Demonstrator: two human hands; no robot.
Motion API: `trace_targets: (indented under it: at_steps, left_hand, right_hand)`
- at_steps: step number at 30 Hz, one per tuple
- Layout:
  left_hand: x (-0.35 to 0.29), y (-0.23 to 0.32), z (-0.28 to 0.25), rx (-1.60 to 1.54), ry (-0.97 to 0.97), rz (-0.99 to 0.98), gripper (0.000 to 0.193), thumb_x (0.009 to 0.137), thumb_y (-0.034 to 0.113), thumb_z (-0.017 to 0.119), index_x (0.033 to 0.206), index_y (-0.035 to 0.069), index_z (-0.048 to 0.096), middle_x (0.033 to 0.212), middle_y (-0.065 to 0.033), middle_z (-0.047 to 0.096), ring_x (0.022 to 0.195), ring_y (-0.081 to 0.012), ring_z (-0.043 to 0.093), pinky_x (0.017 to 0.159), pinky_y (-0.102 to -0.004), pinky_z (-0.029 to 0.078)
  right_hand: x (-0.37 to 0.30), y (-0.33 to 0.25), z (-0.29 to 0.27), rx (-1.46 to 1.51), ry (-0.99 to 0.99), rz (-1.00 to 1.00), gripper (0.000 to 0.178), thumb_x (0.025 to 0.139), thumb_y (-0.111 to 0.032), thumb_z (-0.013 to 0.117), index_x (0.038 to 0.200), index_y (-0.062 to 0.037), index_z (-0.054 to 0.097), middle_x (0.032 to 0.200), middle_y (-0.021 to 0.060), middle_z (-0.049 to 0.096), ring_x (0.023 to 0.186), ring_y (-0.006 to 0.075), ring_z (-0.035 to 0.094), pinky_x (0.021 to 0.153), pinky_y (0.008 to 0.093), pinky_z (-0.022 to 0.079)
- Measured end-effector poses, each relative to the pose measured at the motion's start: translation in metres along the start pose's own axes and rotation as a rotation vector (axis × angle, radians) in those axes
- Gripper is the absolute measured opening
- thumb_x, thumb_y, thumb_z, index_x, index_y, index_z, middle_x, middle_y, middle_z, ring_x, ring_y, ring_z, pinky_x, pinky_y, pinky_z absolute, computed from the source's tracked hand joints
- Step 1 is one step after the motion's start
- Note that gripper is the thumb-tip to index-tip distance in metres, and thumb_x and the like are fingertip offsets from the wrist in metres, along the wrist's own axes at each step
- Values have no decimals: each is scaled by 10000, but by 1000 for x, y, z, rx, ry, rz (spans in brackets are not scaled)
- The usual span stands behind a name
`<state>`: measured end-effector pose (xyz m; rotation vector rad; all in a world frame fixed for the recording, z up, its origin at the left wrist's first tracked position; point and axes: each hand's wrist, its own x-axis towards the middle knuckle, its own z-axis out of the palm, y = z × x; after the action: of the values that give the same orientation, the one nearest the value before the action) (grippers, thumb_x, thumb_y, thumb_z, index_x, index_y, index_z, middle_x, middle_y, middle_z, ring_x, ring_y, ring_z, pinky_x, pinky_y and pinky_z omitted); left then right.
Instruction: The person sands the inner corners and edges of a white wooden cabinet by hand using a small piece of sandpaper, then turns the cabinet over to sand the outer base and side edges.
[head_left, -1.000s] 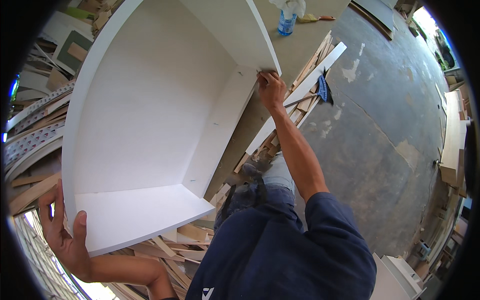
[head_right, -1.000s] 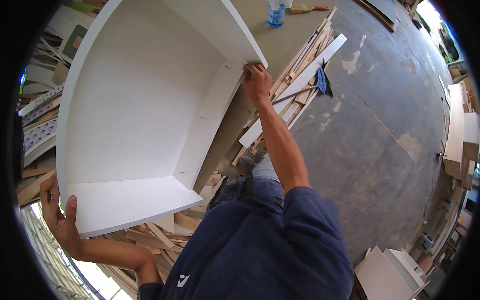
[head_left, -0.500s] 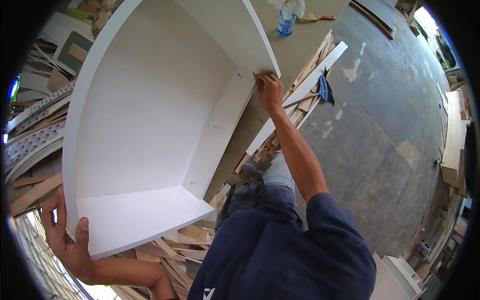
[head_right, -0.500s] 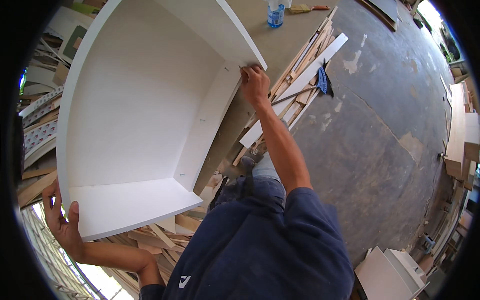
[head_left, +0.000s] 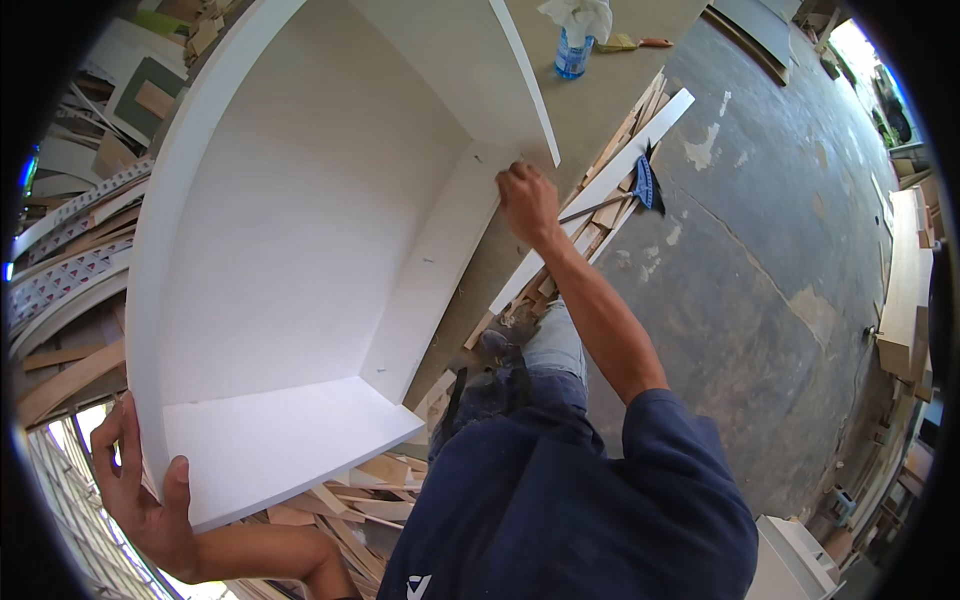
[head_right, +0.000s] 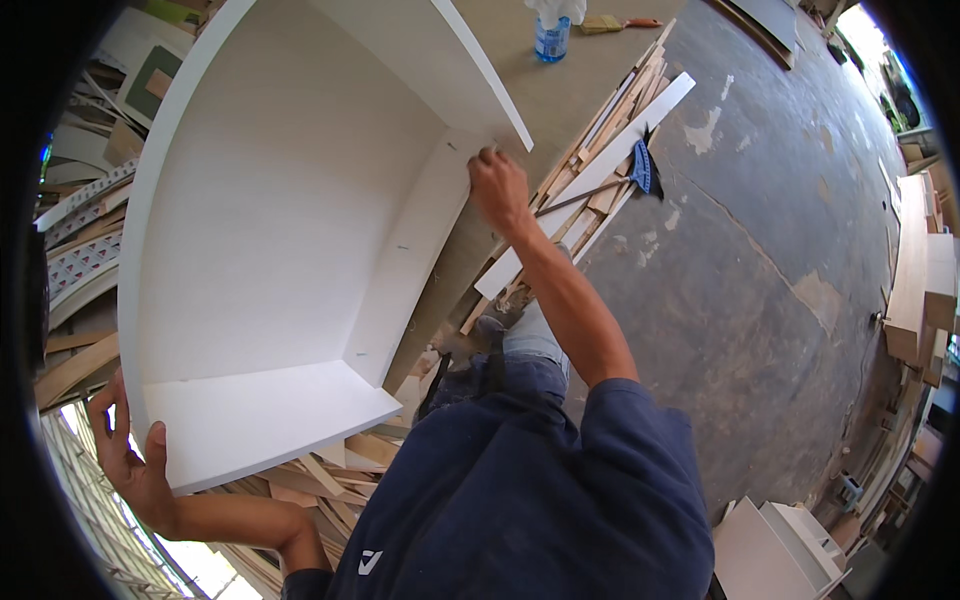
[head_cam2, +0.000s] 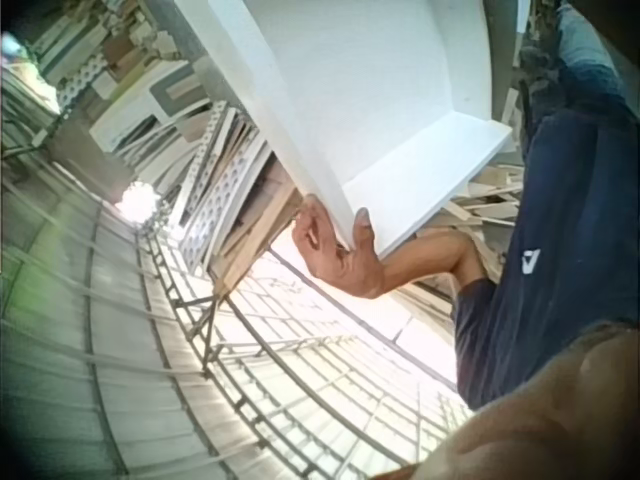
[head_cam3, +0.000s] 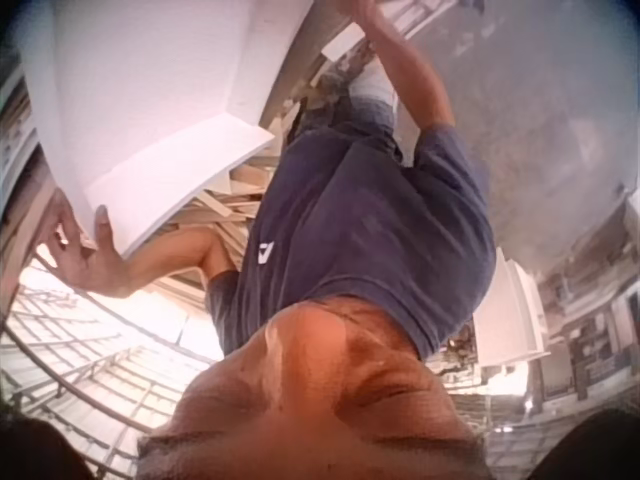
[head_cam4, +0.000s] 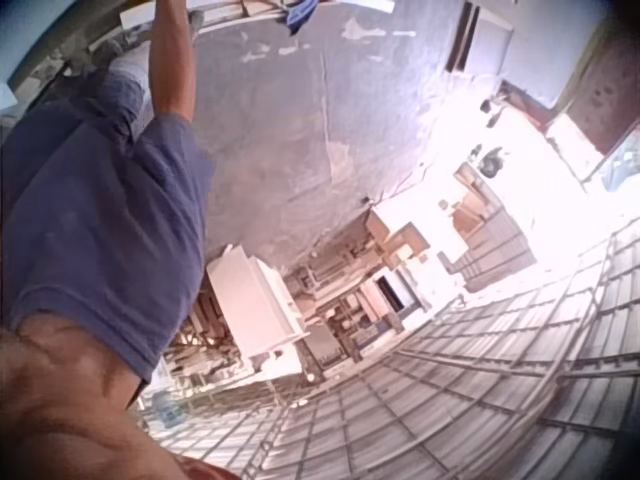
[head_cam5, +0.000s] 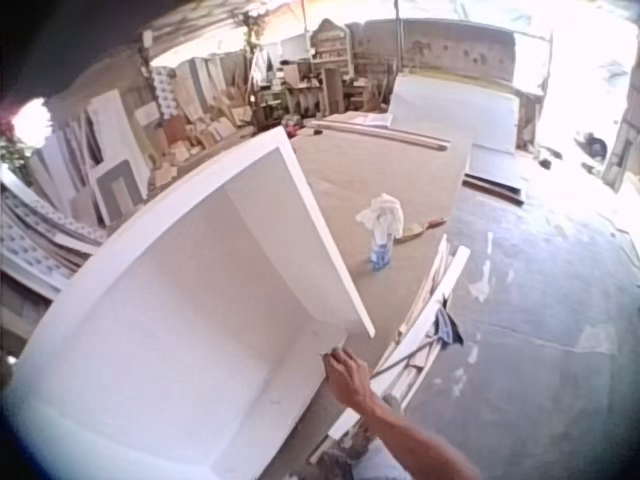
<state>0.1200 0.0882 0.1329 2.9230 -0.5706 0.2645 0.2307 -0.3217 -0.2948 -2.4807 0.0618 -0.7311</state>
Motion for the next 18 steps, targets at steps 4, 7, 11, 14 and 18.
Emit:
trace_targets:
  at_steps: [4,7,11,14,18]
  left_hand:
    - [-1,0,-2,38,-17,16,652,836,290,719,1404,-14,611,1239,-151,595,1230,-299,549,1080,-490,437]
    - [-1,3,-2,64,-14,32,651,837,287,715,1402,-18,610,1233,-154,596,1222,-303,555,1077,-505,440]
    - [-1,4,0,11,-4,-1,705,817,309,724,1407,-54,592,1206,-184,589,1196,-333,561,1086,-527,428]
    - [-6,-1,-2,49,-8,23,627,831,310,713,1379,12,643,1322,-137,622,1259,-291,548,1072,-506,451]
    - [-9,5,-4,97,-19,33,628,831,304,710,1379,5,641,1312,-138,623,1262,-295,548,1077,-512,451]
  right_hand:
    - [-48,-41,-2,200,-267,-212,90,780,-71,661,868,-53,662,940,101,645,888,341,671,758,442,581]
    - [-30,-29,0,116,-250,-152,77,791,-73,651,864,-50,653,941,100,642,900,333,674,757,437,583]
    - [9,9,-9,-36,-55,30,72,791,-75,640,859,-51,642,947,105,645,913,337,674,755,454,588]
    - [-17,-9,-2,34,-142,-107,65,809,-82,634,862,-52,654,943,111,656,914,337,677,756,458,587]
    - [-41,-37,-1,180,-287,-238,43,808,-63,650,845,-54,669,921,106,661,872,325,677,734,446,582]
